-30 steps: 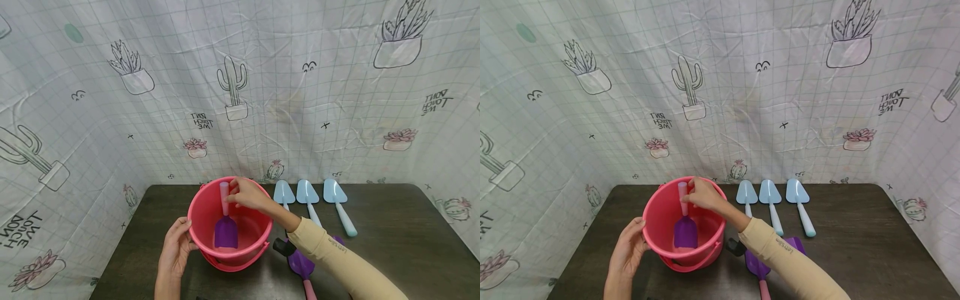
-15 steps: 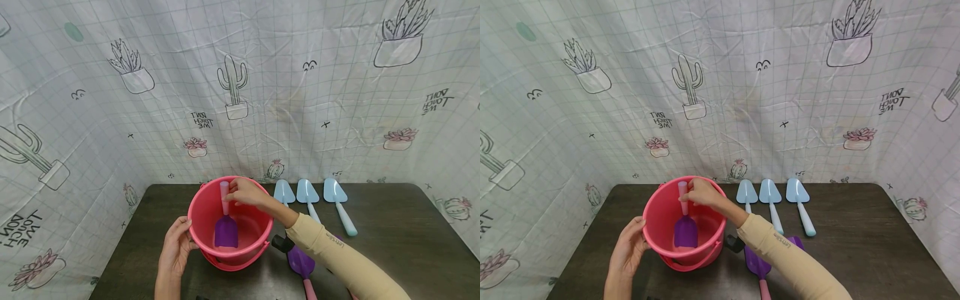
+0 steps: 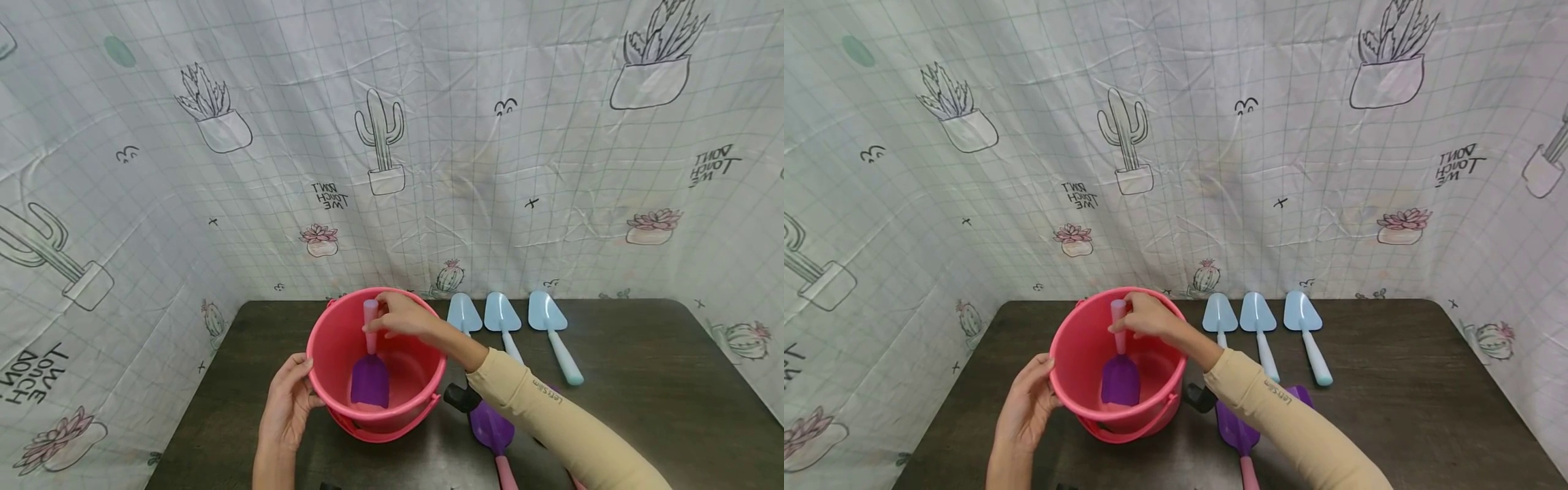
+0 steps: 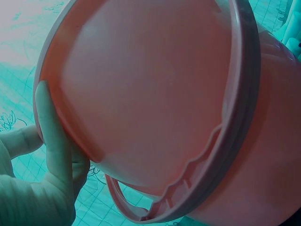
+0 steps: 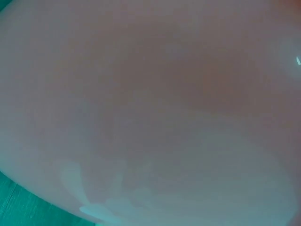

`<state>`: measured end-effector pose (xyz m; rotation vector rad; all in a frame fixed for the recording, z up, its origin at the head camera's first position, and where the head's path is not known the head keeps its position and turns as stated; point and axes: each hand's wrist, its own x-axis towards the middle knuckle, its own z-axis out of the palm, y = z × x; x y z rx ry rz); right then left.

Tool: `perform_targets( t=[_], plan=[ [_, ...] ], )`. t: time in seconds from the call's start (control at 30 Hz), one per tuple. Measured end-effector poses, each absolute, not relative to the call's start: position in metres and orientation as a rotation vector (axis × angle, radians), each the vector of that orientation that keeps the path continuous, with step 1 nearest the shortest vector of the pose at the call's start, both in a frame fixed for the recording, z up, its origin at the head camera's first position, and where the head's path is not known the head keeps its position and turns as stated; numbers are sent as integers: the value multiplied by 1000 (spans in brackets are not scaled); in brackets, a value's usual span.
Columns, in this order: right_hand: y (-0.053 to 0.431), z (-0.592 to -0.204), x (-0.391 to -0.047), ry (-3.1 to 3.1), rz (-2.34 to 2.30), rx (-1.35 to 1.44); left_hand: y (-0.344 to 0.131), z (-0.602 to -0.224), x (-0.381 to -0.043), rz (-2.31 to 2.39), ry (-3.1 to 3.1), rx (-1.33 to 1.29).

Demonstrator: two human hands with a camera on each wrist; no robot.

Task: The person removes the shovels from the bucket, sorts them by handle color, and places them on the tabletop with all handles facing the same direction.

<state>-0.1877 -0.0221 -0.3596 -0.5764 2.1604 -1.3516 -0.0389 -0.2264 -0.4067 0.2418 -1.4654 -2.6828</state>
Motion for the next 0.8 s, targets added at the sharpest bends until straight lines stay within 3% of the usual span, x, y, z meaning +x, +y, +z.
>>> perform_targets(
  t=[0.8],
  plan=[
    [-19,-363,-181,2216,-1302,-756,-226,-406,-39,-2678,-1475,280]
  ],
)
